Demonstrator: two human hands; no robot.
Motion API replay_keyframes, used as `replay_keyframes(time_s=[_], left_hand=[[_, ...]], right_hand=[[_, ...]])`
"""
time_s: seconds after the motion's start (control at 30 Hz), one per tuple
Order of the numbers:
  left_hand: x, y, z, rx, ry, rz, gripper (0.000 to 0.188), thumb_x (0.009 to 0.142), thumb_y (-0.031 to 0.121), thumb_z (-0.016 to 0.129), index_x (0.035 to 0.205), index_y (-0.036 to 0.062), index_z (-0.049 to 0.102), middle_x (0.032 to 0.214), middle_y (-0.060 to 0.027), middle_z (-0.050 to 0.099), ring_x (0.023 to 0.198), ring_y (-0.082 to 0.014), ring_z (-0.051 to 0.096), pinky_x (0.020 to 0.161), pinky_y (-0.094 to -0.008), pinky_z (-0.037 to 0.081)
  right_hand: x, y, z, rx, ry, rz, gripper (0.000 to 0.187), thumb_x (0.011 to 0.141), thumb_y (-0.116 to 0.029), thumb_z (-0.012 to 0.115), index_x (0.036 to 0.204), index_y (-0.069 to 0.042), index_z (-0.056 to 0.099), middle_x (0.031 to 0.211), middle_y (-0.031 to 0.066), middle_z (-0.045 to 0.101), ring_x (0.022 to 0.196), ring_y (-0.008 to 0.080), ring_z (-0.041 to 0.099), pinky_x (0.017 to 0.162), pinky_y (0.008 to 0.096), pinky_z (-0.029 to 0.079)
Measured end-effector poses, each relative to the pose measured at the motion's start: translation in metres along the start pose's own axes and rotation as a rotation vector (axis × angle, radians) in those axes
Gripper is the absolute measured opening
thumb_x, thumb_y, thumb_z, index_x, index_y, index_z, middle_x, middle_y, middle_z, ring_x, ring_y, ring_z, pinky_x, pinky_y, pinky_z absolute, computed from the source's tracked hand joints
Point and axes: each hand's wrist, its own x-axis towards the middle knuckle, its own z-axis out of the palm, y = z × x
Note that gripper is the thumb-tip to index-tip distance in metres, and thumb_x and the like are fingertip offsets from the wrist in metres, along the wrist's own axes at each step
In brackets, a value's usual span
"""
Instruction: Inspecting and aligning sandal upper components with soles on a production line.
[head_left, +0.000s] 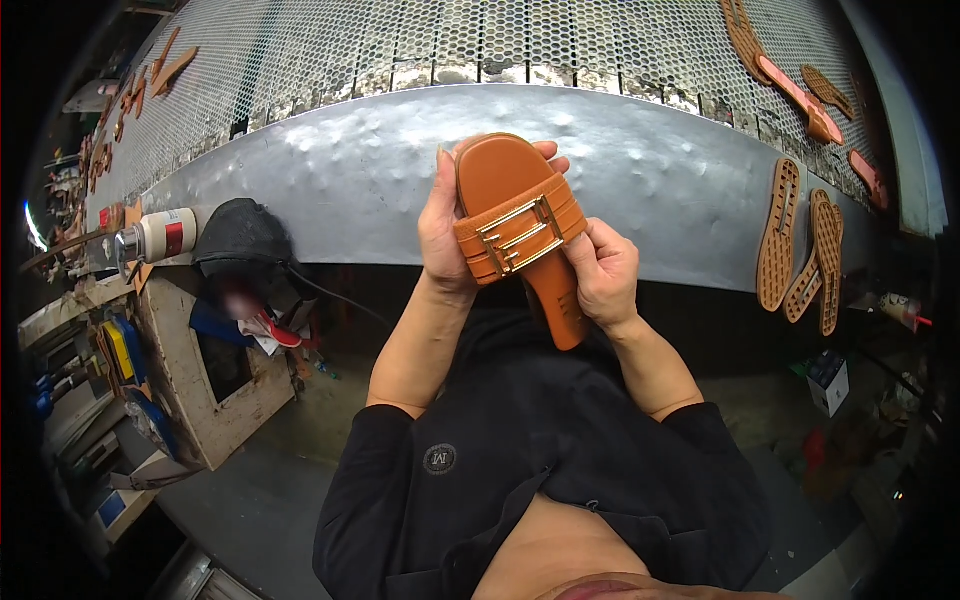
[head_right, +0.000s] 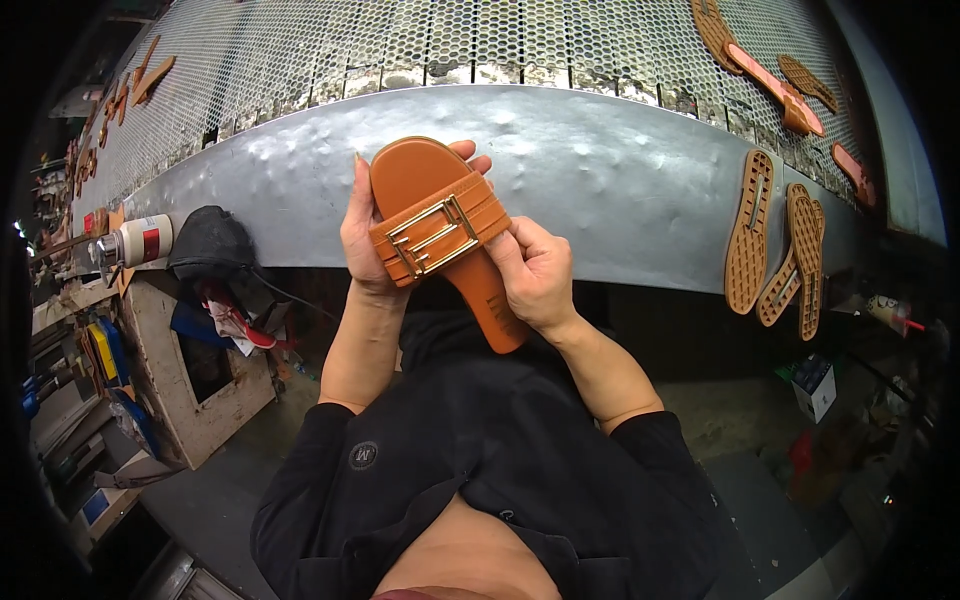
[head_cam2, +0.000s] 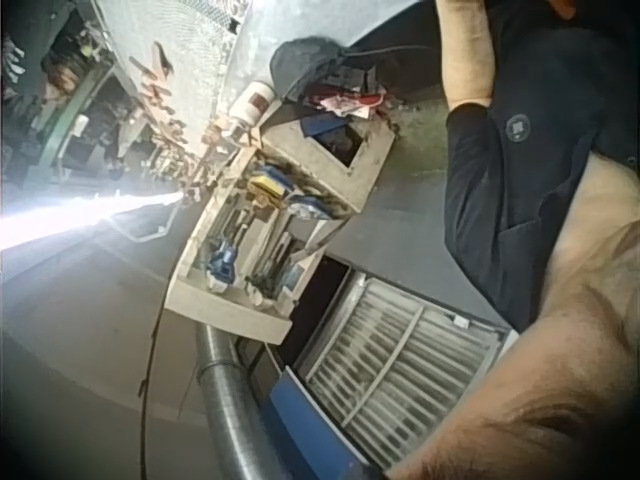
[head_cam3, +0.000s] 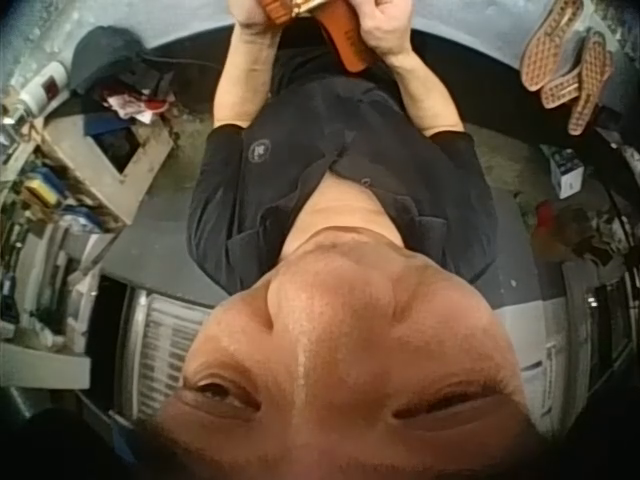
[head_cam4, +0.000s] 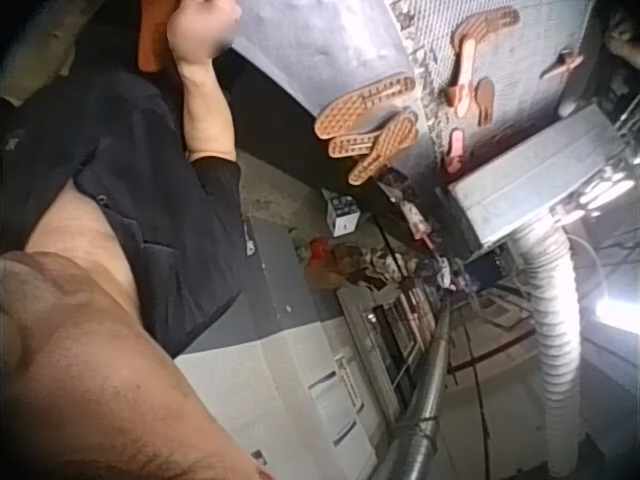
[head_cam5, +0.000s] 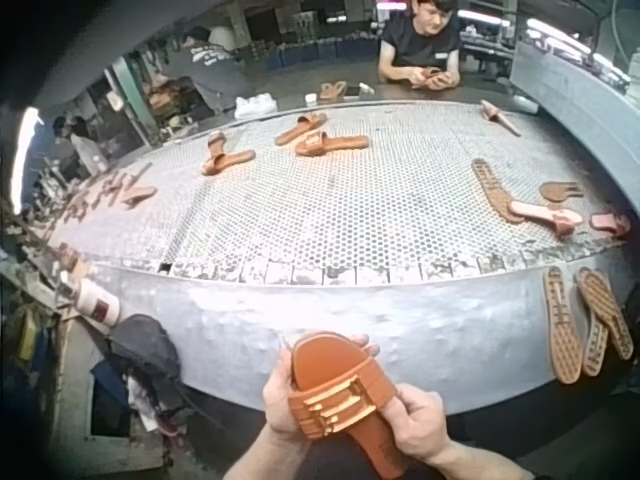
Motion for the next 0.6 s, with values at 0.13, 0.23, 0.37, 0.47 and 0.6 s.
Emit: replay_keyframes(time_s=[0.13, 0.23, 0.37, 0.47, 0.6], left_hand=[[-0.004, 0.002, 0.006, 0.193, -0.098, 0.084, 0.060, 0.110, 0.041, 0.033, 0.156, 0.0033, 0.024, 0.146, -0.0377, 0.044, 0.137, -0.0534, 0.045, 0.109, -0.0570, 0.048], [-0.005, -0.001, 0.012, 0.240, -0.058, 0.074, 0.055, 0.110, 0.035, 0.035, 0.155, 0.0043, 0.027, 0.147, -0.0378, 0.043, 0.138, -0.0515, 0.046, 0.110, -0.0575, 0.047], [0.009, -0.003, 0.010, 0.273, -0.100, 0.122, 0.054, 0.110, 0.035, 0.036, 0.155, 0.0044, 0.028, 0.148, -0.0367, 0.043, 0.138, -0.0503, 0.046, 0.110, -0.0573, 0.047], [0.001, -0.009, 0.007, 0.245, -0.012, 0.088, 0.054, 0.110, 0.033, 0.038, 0.154, 0.0026, 0.030, 0.146, -0.0337, 0.046, 0.136, -0.0470, 0.049, 0.112, -0.0557, 0.045], [-0.012, -0.006, -0.003, 0.407, 0.019, -0.067, 0.040, 0.105, 0.014, 0.054, 0.142, 0.0001, 0.046, 0.136, -0.0267, 0.060, 0.125, -0.0324, 0.062, 0.106, -0.0466, 0.052]], right_hand=[[0.001, 0.006, -0.007, 0.028, 0.004, 0.027, 0.025, 0.105, -0.020, 0.062, 0.100, 0.003, 0.071, 0.079, -0.0026, 0.066, 0.072, 0.0037, 0.055, 0.063, 0.0218, 0.045], [0.000, 0.006, -0.014, 0.005, 0.001, 0.003, 0.026, 0.104, -0.021, 0.063, 0.100, 0.003, 0.071, 0.076, -0.0029, 0.065, 0.069, 0.0039, 0.053, 0.062, 0.0222, 0.044], [0.018, 0.002, -0.017, -0.105, 0.022, -0.138, 0.024, 0.104, -0.019, 0.063, 0.099, 0.004, 0.070, 0.072, -0.0017, 0.062, 0.067, 0.0040, 0.051, 0.060, 0.0232, 0.043], [0.016, 0.000, -0.024, -0.220, -0.013, -0.094, 0.021, 0.103, -0.013, 0.058, 0.100, 0.006, 0.068, 0.068, 0.0036, 0.059, 0.065, 0.0072, 0.049, 0.058, 0.0271, 0.042], [-0.003, -0.004, -0.046, -0.342, -0.064, -0.146, 0.021, 0.100, -0.013, 0.059, 0.101, 0.005, 0.070, 0.068, 0.0090, 0.064, 0.062, 0.0104, 0.057, 0.057, 0.0297, 0.046]])
